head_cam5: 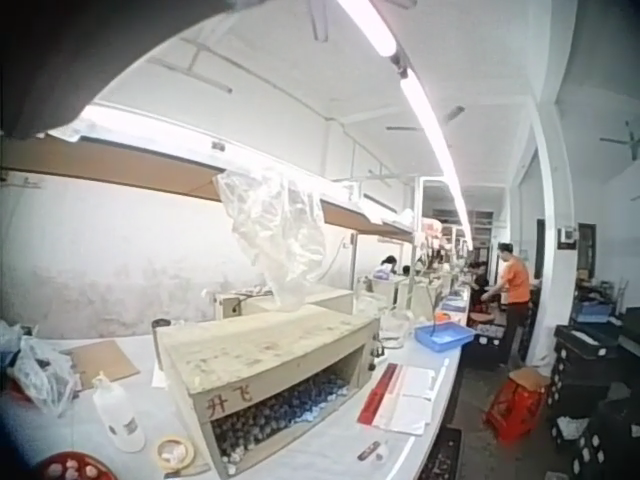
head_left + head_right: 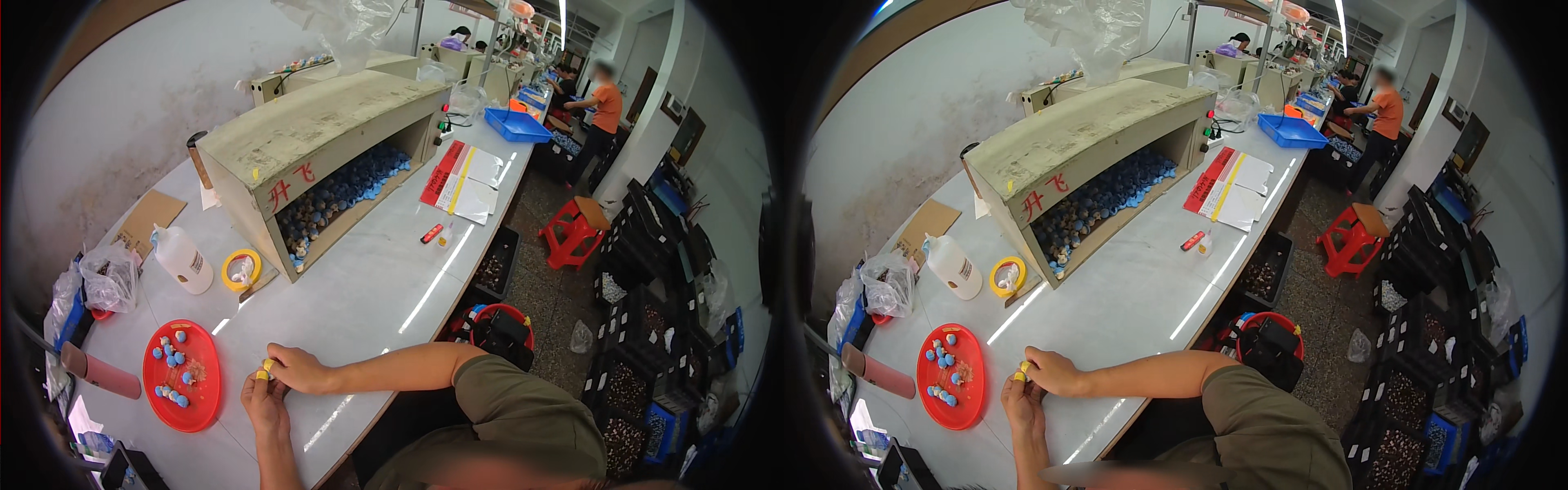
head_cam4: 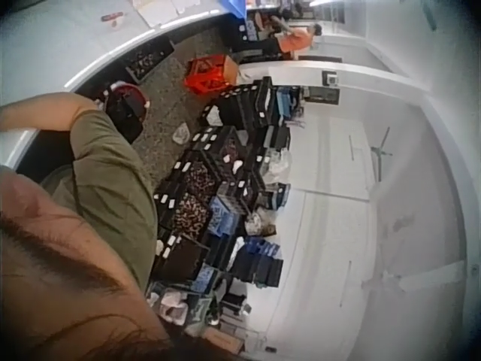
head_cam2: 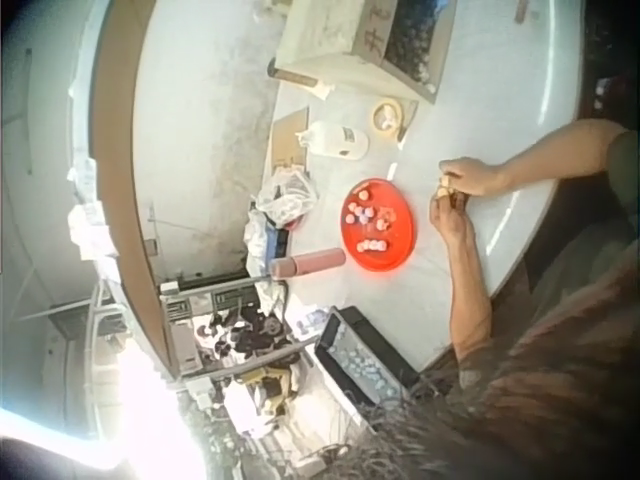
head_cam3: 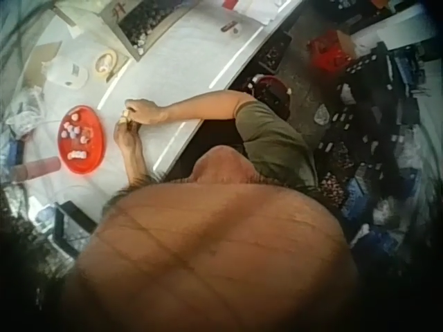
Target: The person assembles small multi-colored spherical toy parts by hand, using a glue bottle to join the components.
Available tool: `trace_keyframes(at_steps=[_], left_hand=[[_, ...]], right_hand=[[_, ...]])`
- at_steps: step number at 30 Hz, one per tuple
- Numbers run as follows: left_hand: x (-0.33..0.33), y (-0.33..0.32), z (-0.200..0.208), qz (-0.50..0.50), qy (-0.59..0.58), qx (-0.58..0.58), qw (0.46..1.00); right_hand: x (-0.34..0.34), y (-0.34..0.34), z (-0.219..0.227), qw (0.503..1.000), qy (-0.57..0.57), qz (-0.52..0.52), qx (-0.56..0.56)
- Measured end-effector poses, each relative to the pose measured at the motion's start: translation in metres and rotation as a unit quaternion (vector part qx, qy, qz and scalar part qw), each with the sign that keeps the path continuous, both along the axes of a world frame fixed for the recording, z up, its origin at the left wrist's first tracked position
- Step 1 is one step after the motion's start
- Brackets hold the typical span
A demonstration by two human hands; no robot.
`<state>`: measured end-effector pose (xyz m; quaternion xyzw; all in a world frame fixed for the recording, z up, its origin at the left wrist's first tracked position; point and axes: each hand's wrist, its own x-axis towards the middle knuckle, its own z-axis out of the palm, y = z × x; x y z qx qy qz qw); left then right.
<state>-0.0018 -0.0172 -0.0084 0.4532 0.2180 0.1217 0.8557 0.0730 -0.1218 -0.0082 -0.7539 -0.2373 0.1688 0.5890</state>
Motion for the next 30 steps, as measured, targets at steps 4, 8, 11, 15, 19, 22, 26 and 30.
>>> trace_keyframes(at_steps=[4,8,11,15,19,22,26,30], left_hand=[[0.0,-0.001,-0.009,-0.007,-0.018,0.012,1.0],[-0.002,-0.005,-0.008,0.0,-0.013,0.019,1.0],[-0.003,-0.001,-0.007,0.007,-0.007,0.027,1.0],[-0.006,-0.003,-0.001,0.014,0.001,0.032,0.999],[0.004,-0.013,-0.004,-0.011,-0.02,0.025,0.999],[0.004,-0.015,-0.007,-0.009,-0.015,0.011,1.0],[-0.005,-0.011,-0.003,0.005,-0.005,0.008,1.0],[-0.004,-0.01,-0.004,0.001,0.008,0.015,1.0]], right_hand=[[-0.002,-0.002,-0.006,0.999,-0.017,-0.014,0.04],[-0.007,-0.002,-0.011,0.997,-0.039,-0.033,0.059],[-0.007,0.002,-0.009,0.996,-0.03,-0.034,0.076],[-0.01,0.005,-0.008,0.995,-0.024,-0.036,0.088],[0.0,-0.007,-0.014,0.994,-0.022,-0.038,0.1],[-0.001,-0.01,-0.012,0.995,-0.012,-0.04,0.093],[-0.007,-0.006,-0.01,0.995,0.0,-0.023,0.097],[-0.007,-0.002,-0.021,0.991,-0.015,-0.027,0.13]])
